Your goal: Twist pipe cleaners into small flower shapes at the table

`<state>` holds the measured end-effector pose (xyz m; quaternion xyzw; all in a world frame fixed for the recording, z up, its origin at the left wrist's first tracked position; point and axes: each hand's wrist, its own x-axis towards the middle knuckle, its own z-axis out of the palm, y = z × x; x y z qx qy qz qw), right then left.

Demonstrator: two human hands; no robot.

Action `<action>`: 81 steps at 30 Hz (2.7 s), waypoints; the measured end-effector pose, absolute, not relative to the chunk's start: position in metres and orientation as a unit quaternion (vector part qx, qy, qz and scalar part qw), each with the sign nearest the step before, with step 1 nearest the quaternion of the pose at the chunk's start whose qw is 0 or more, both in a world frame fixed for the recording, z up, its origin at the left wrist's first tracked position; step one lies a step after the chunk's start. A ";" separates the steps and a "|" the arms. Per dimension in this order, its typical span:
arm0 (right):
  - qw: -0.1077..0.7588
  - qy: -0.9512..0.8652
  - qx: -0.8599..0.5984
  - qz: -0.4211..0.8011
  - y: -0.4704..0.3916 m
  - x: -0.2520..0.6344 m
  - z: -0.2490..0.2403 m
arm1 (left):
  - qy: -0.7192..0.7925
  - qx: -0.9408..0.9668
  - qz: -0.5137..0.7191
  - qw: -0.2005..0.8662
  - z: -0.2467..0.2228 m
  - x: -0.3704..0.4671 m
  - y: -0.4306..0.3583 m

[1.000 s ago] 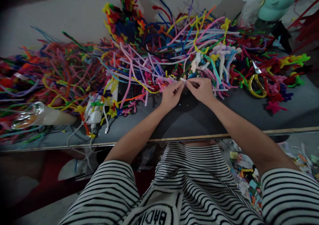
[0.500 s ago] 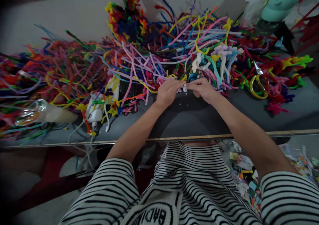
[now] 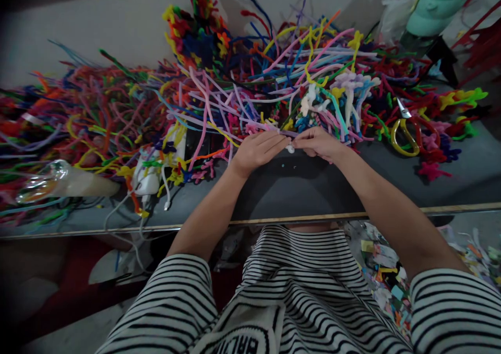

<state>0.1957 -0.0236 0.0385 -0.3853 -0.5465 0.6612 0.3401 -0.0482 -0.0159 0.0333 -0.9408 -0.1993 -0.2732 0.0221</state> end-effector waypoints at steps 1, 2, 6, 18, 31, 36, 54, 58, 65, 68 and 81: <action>0.340 -0.559 -0.385 0.651 -0.023 0.196 0.037 | -0.200 -0.942 -0.268 0.024 0.034 -0.048 -0.015; 0.342 -0.573 -0.387 0.636 -0.023 0.196 0.036 | -0.204 -0.941 -0.269 0.026 0.033 -0.046 -0.014; 0.384 -0.659 -0.415 0.497 -0.026 0.195 0.035 | -0.237 -0.923 -0.303 0.027 0.031 -0.037 -0.013; 0.430 -0.776 -0.449 0.108 -0.039 0.187 0.035 | -0.426 -0.772 -0.388 -0.268 0.027 -0.011 -0.021; 0.405 -0.643 -0.473 0.446 -0.025 0.197 0.034 | -0.275 -0.909 -0.300 0.088 0.027 -0.035 -0.012; 0.394 -0.637 -0.466 0.471 -0.030 0.193 0.041 | -0.276 -0.910 -0.279 0.136 0.033 -0.032 -0.017; 0.459 -0.632 -0.495 0.381 -0.032 0.184 0.030 | -0.383 -0.837 -0.382 -0.082 0.027 -0.021 -0.018; 0.449 -0.608 -0.495 0.429 -0.030 0.184 0.030 | -0.336 -0.871 -0.356 0.029 0.029 -0.029 -0.017; 0.422 -0.585 -0.499 0.480 -0.029 0.183 0.028 | -0.279 -0.896 -0.334 0.093 0.023 -0.037 -0.006; 0.425 -0.579 -0.496 0.487 -0.029 0.182 0.030 | -0.277 -0.893 -0.341 0.101 0.023 -0.039 -0.004; 0.420 -0.592 -0.486 0.486 -0.030 0.183 0.033 | -0.273 -0.894 -0.356 0.018 0.016 -0.040 -0.004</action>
